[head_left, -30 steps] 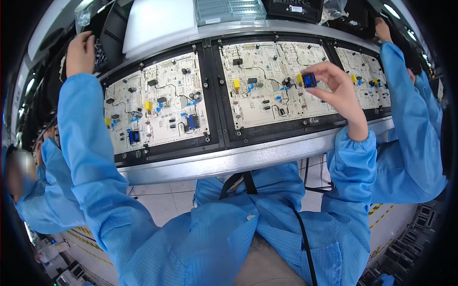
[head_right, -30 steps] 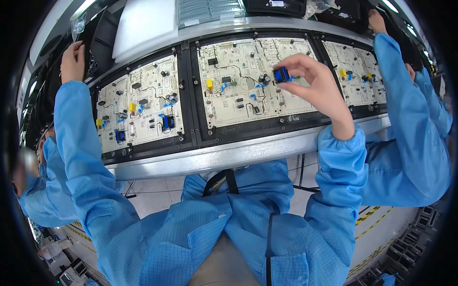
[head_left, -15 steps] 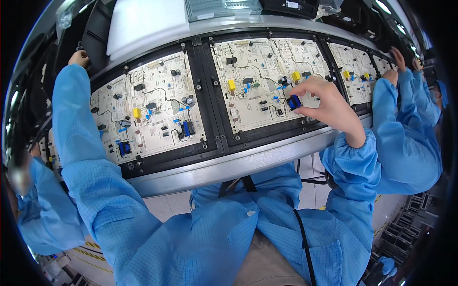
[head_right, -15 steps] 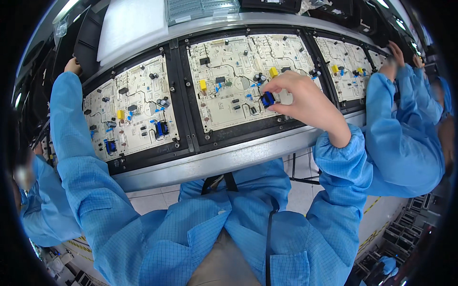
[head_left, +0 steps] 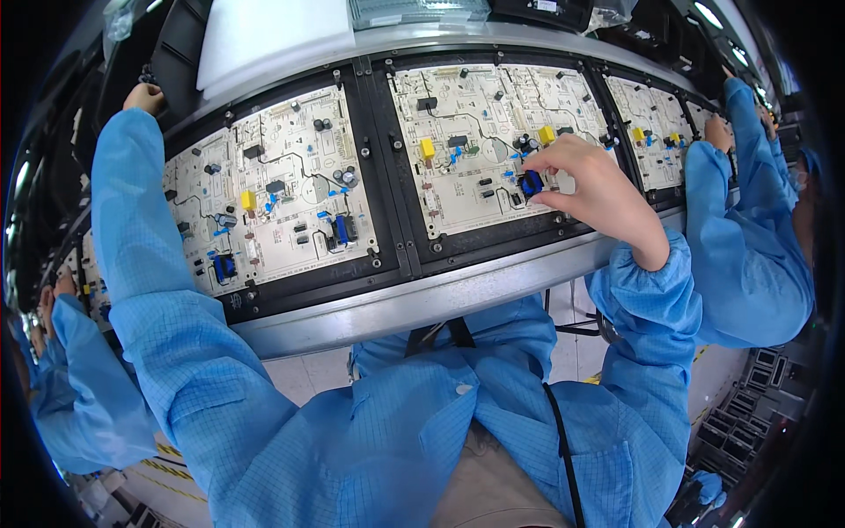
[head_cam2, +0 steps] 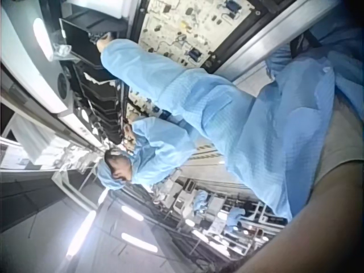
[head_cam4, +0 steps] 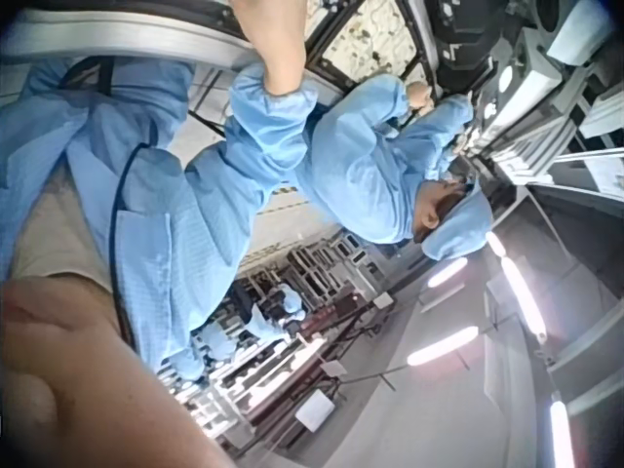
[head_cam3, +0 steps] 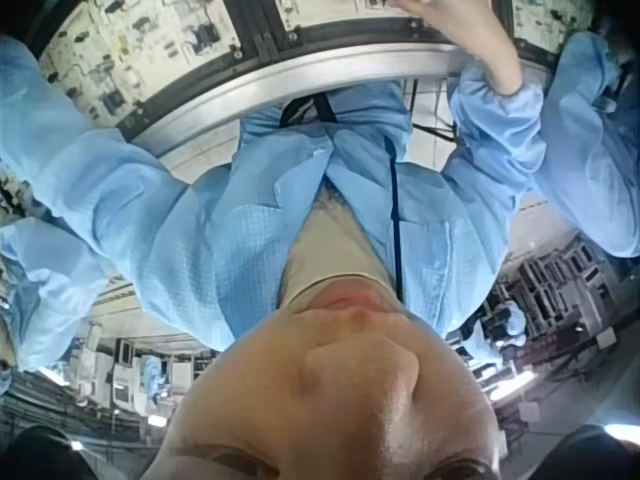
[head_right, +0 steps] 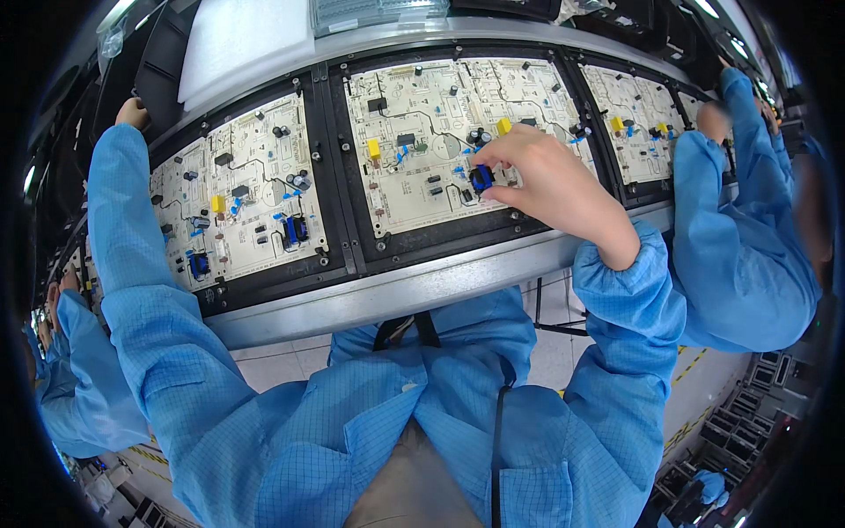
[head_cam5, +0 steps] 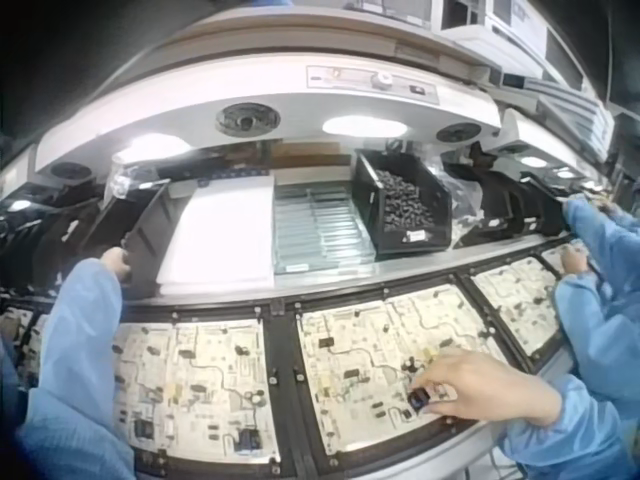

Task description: Manual assembly of electronic components onto circuit boards on a factory production line.

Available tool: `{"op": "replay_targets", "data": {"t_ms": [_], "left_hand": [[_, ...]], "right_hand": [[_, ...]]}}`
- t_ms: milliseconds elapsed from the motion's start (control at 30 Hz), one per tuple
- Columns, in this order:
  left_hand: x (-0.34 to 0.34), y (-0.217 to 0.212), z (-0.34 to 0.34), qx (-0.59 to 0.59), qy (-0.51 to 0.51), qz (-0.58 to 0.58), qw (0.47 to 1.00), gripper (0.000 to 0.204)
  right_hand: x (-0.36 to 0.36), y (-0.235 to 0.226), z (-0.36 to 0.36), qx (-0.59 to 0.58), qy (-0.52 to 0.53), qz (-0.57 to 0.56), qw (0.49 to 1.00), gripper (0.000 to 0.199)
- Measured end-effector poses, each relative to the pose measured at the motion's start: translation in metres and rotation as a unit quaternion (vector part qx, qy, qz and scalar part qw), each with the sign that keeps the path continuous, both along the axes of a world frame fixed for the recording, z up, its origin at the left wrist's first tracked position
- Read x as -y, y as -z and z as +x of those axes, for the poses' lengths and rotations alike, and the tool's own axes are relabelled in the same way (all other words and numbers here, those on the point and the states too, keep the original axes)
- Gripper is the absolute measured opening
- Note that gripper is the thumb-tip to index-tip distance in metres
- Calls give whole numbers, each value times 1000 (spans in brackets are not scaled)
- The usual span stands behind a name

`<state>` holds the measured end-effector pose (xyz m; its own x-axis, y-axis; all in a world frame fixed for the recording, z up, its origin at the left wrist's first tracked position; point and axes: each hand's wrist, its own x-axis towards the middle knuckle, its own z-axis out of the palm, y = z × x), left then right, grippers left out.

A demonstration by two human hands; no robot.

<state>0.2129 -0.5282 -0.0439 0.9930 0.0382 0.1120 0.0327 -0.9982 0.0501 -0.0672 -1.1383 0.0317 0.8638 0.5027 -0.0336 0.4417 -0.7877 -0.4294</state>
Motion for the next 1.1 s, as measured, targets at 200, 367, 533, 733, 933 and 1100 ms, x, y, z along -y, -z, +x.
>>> {"op": "replay_targets", "data": {"t_ms": [200, 367, 533, 733, 933, 1100], "left_hand": [[16, -7, -3, 6, -27, 32, 999, 25], [25, -11, -23, 48, -55, -19, 997, 22], [47, -27, -45, 136, -63, -98, 984, 17], [71, -38, -59, 246, -50, -128, 959, 24], [100, -80, -130, 196, -59, -289, 935, 19], [124, -97, -172, 127, 53, -574, 807, 15]], "right_hand": [[-3, 2, -6, 68, -28, -39, 997, 33], [-3, -4, 1, 38, -44, -30, 998, 35], [17, -36, 81, 75, 62, 86, 992, 22], [60, 2, 274, 244, 146, 5, 959, 18], [56, 22, 323, 215, 207, -106, 949, 17], [71, 21, 335, 247, 160, -100, 950, 23]]}}
